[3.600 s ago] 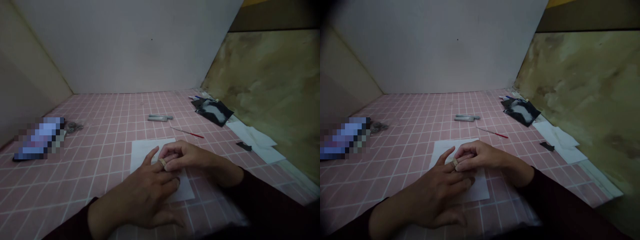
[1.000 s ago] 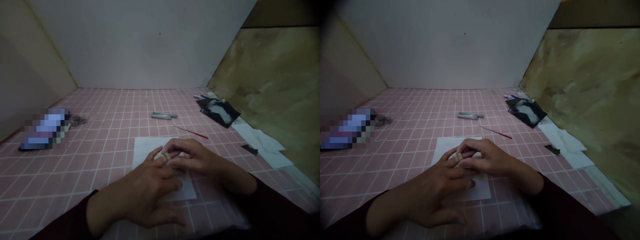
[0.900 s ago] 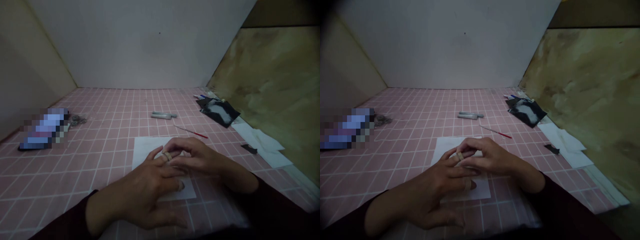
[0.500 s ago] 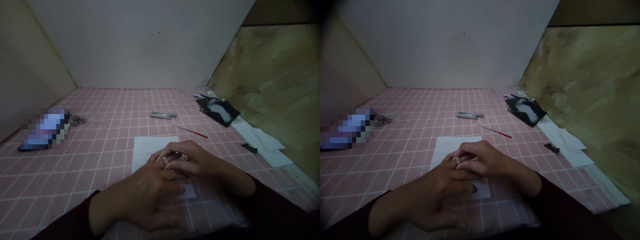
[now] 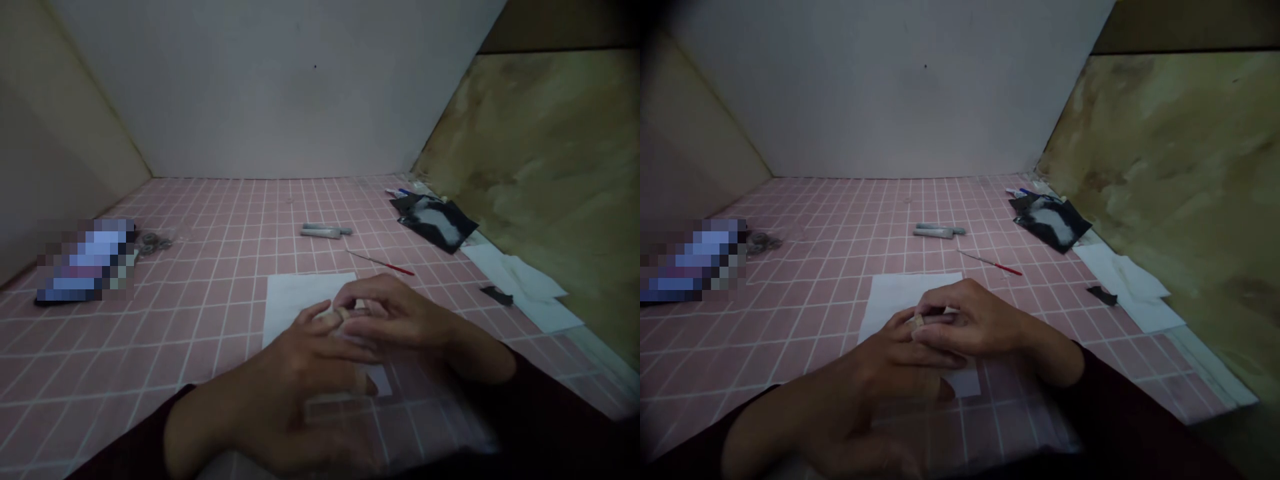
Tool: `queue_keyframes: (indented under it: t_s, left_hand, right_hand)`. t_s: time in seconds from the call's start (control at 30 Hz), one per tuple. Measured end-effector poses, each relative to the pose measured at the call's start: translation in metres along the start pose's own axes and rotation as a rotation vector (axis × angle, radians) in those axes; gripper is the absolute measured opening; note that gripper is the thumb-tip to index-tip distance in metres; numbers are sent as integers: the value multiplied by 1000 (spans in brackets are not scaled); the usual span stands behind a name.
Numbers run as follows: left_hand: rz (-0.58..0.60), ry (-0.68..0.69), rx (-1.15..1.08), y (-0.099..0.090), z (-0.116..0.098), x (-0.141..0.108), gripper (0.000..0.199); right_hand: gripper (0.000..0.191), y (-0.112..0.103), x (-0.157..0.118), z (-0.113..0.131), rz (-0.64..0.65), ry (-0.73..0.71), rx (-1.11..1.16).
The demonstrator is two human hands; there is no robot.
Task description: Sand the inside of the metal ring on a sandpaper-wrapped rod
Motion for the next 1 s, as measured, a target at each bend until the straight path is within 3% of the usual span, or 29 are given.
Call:
queue_keyframes:
  t_s: [0.1, 0.27, 0.4, 0.73, 0.83, 0.9, 1.0]
  left_hand:
    - [-204, -5, -33, -7, 4, -6, 30]
    - [-513, -27, 145, -7, 14, -8, 22]
    - [-635, -130, 313, -4, 19, -7, 32]
    - [-543, -102, 342, 1, 31, -9, 27]
    - [-562, -81, 375, -4, 33, -10, 22]
    - [-587, -138, 404, -13, 37, -11, 17]
    - [-563, -360, 452, -28, 49, -15, 11]
  right_hand:
    - [19, -10, -1, -3, -102, 20, 18]
    - [18, -4, 3, -9, 17, 63, 375]
    - [16, 4, 6, -13, 9, 74, 546]
    - [15, 15, 11, -16, 19, 85, 559]
    - [15, 17, 13, -18, -40, 106, 494]
    - [17, 15, 13, -18, -138, 130, 394]
    - [19, 5, 8, -9, -311, 167, 224]
Point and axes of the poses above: each hand's wrist, its own x-axis towards the middle knuckle, its own y-axis out of the palm, z = x × y, the point moved 1 cm from there along x, towards the middle knuckle, and after that the axes turned 9 degrees about -x, right-handed, at the moved point
